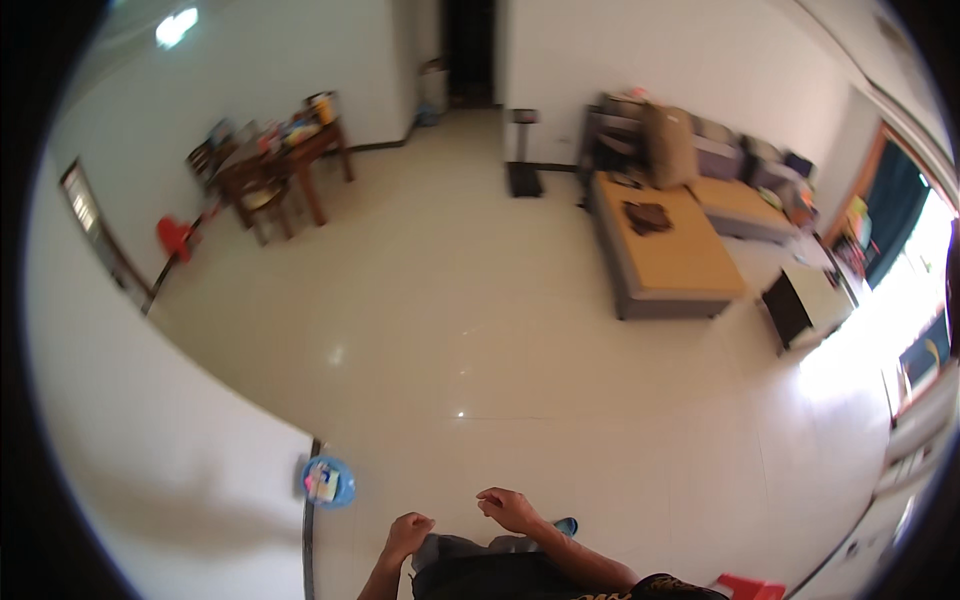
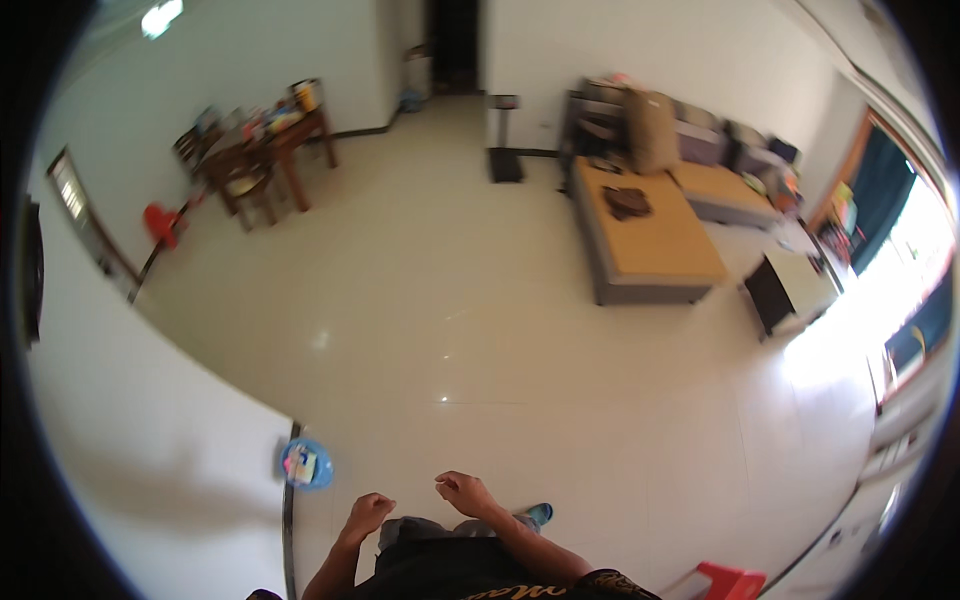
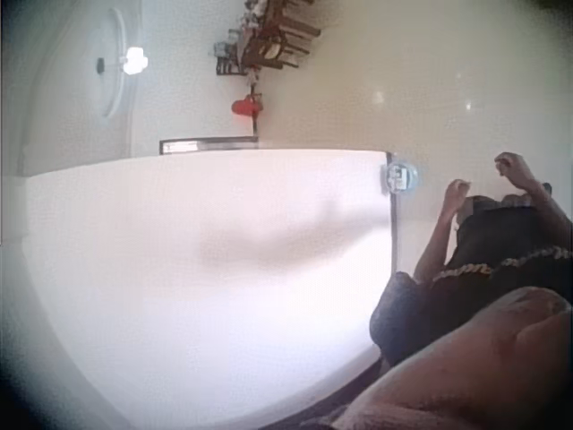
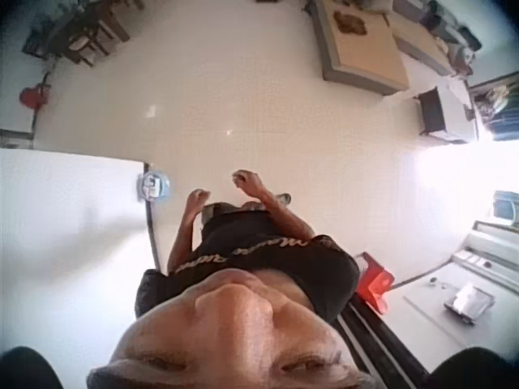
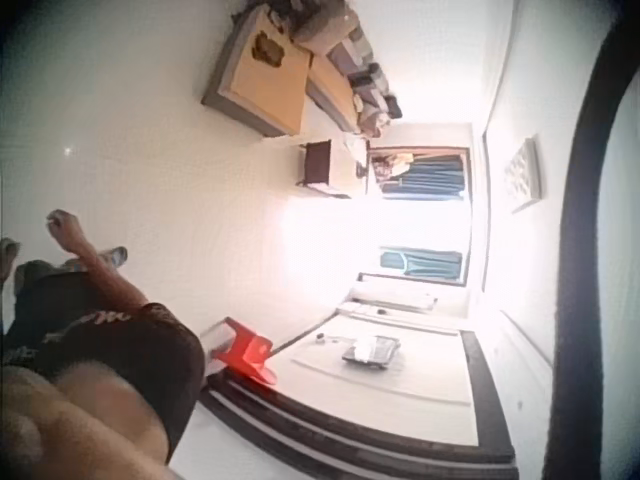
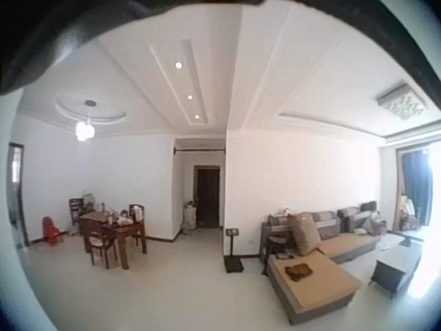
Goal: The person sweeps the tiled floor with a broom and dustpan, gathering debris into the dustpan. They briefly pick up a small white stuffed toy and place it into a blue bin before resuming sweeping around the living room furniture.
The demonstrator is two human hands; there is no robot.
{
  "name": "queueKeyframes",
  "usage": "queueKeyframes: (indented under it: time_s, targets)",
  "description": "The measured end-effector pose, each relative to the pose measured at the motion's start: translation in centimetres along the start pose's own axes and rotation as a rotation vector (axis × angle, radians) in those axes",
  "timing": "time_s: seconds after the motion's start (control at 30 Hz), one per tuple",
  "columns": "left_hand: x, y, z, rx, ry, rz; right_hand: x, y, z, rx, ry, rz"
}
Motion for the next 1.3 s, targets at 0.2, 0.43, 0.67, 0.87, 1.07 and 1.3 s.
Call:
queueKeyframes:
  time_s: [0.2,0.43,0.67,0.87,1.07,1.3]
  targets:
    - [18.4,18.6,6.3,-0.356,0.214,0.143,7.7,-19.8,-10.8,0.373,0.051,0.117]
    - [36.8,40.1,7.2,-0.623,0.404,0.148,16.8,-40.4,-22.8,0.759,0.154,0.265]
    - [45.6,60.1,12.4,-0.819,0.503,0.345,24.8,-57.4,-29.6,0.951,0.229,0.33]
    - [62.7,80.8,13.8,-0.909,0.652,0.403,32.6,-72.5,-37.9,1.083,0.302,0.445]
    - [85.5,102.2,5.2,-1.212,0.876,0.436,41.9,-84.7,-47.3,1.351,0.402,0.668]
    - [96.1,124.8,1.7,-1.285,1.07,0.72,55.7,-102.5,-58.3,1.542,0.482,0.655]
Point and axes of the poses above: each hand's wrist, its own z-axis towards the middle knuckle, its own y-axis out of the palm, x = y × z, the point moved 8 cm from there along z, towards the middle knuckle, and after that the axes turned 1 degree about x, right-handed, at the moved point
